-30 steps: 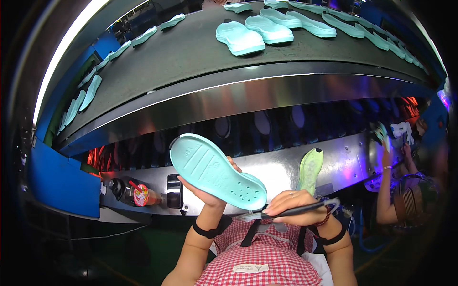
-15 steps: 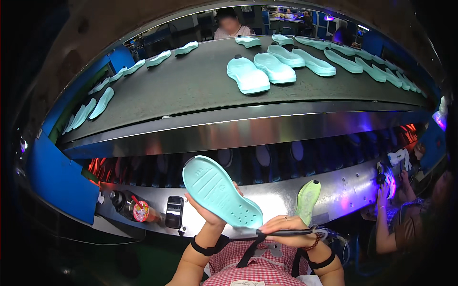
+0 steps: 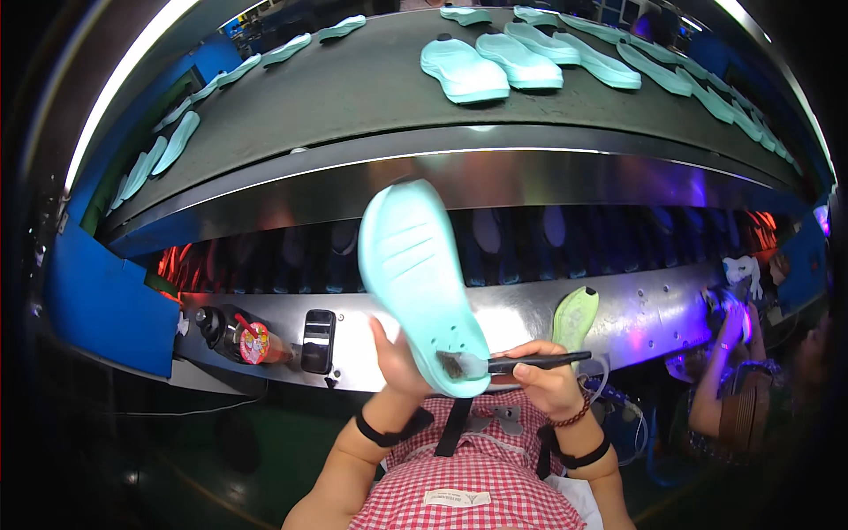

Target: Applying adhesive to shoe soles with a brush in a manufacturing line.

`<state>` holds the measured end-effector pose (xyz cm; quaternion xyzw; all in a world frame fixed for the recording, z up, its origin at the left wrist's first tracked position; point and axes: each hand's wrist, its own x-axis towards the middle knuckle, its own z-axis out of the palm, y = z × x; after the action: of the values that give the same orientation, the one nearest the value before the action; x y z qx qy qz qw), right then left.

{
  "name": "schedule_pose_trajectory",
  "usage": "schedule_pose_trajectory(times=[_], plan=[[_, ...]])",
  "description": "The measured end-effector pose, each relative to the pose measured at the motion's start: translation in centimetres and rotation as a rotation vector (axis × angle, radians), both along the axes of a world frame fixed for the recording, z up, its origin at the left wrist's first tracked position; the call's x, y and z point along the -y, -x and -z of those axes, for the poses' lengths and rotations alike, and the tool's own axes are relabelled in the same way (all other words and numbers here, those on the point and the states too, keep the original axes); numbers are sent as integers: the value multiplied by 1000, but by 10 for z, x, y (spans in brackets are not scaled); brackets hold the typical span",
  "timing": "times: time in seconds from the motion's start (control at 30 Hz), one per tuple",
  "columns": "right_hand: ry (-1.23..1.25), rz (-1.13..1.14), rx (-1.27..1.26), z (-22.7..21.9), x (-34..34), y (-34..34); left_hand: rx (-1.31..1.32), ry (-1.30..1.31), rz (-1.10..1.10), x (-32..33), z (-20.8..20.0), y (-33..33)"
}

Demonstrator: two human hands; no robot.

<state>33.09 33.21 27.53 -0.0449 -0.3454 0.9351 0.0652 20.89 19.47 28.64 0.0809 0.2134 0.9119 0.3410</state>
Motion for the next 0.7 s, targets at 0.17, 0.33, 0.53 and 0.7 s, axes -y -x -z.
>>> schedule_pose_trajectory(times=[0.17, 0.33, 0.53, 0.7], plan=[[-653, -88, 80, -21, 8, -10, -60, 37, 208, 14, 53, 0], [-880, -218, 1, -40, -1, 0, -160, 30, 435, 20, 37, 25], [-1120, -325, -380, -54, 4, 15, -73, 98, 650, 36, 45, 35], [-1137, -42, 5, -36, 29, 8, -135, 167, 745, 15, 24, 29]])
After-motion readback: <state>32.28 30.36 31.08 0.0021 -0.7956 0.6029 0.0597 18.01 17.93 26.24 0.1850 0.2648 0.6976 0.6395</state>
